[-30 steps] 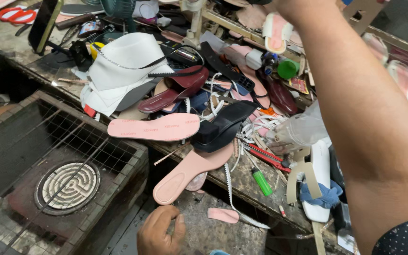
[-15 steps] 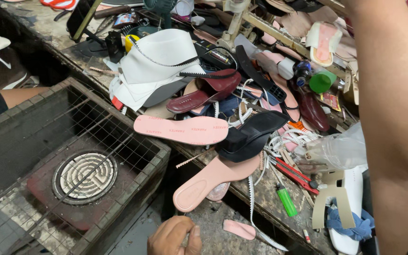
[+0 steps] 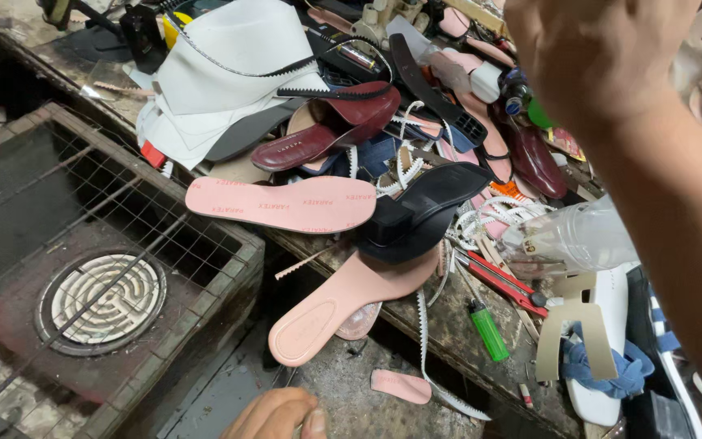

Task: The person holds a white slipper and presses and smooths its upper edge by hand, repeatedly dipping a finger into a small water container and working around the shoe. They then continue folding and pressing the tan upper of the shoe and use a small pointed tool along its edge.

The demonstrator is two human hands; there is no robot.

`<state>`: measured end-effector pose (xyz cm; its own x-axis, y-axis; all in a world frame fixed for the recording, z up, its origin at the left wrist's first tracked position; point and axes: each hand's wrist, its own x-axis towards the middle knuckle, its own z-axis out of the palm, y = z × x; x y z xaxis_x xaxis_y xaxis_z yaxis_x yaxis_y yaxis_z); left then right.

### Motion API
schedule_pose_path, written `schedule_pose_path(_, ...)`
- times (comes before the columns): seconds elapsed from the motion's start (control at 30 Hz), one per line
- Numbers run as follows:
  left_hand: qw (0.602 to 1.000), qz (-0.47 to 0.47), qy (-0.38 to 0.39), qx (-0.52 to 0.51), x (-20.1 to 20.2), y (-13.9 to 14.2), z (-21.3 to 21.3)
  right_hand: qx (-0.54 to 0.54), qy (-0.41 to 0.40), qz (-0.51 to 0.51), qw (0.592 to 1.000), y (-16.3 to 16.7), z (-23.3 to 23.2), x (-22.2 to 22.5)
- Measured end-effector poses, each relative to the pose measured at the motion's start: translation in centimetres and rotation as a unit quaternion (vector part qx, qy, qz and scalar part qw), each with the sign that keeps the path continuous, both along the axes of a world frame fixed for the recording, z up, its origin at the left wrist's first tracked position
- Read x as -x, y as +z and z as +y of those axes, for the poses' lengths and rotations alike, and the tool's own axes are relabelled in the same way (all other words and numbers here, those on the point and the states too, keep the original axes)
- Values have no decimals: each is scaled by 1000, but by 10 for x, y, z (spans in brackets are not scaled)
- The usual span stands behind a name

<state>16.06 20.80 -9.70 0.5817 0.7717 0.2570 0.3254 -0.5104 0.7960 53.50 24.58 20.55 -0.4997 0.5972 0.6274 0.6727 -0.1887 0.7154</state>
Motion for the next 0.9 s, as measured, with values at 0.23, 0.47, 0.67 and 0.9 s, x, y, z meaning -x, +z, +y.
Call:
schedule_pose_path(0.23, 998, -3, 57, -3, 1, -11, -1, 79, 196, 63, 975, -53, -68, 84)
schedule_pose_path(0.47, 990, -87, 96, -57, 7, 2, -2, 145, 285, 91, 943, -79, -139, 124)
schedule_pose_path(0.67, 916, -361, 133, 112, 5, 26, -1, 143, 306, 144, 930, -75, -183, 144)
schedule_pose_path(0.9, 661, -523, -133, 521, 80, 28, 3, 135, 322, 245, 905, -86, -243, 165)
